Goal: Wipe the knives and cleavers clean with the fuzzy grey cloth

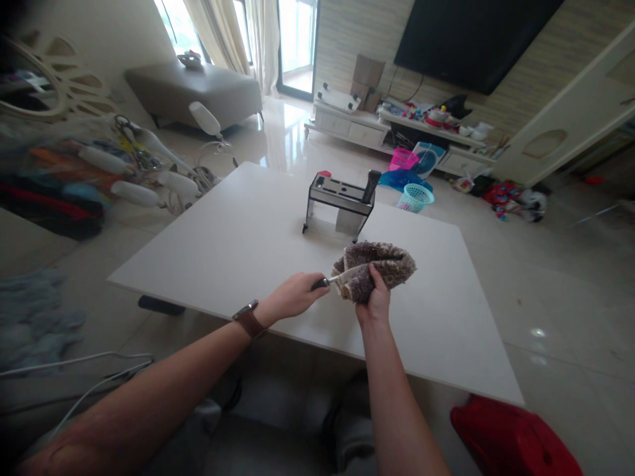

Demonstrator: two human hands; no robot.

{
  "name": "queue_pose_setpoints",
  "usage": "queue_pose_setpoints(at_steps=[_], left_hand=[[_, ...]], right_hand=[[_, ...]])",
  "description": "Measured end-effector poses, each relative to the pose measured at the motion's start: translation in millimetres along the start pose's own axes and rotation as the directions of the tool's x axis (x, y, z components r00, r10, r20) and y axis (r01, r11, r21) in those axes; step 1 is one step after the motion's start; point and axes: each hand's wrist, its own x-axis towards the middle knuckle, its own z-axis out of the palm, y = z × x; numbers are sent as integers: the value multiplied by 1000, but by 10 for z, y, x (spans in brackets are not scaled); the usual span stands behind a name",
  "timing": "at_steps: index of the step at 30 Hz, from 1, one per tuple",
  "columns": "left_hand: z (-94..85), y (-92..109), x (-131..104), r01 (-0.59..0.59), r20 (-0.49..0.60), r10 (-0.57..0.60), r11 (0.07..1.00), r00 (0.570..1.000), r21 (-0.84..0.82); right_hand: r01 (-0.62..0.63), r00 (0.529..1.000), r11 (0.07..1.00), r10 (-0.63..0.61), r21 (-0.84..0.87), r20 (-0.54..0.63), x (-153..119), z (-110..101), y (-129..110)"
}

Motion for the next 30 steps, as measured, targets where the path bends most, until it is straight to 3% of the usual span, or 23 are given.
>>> queue_pose_setpoints(at_steps=[5, 9, 15, 30], left_hand=[[76, -5, 88, -29, -17, 25, 926, 1000, -376], [96, -17, 99, -31, 25, 52, 847, 998, -530], [36, 8, 50, 37, 57, -13, 897, 998, -441], [82, 7, 39, 41, 16, -38, 942, 999, -333]], right_hand=[[-7, 994, 996, 17, -85, 109, -177, 104, 96], [38, 985, 986, -10, -160, 171, -307, 191, 213], [48, 990, 981, -22, -188, 136, -314, 202, 283], [37, 994, 980, -16, -193, 108, -324, 212, 263]])
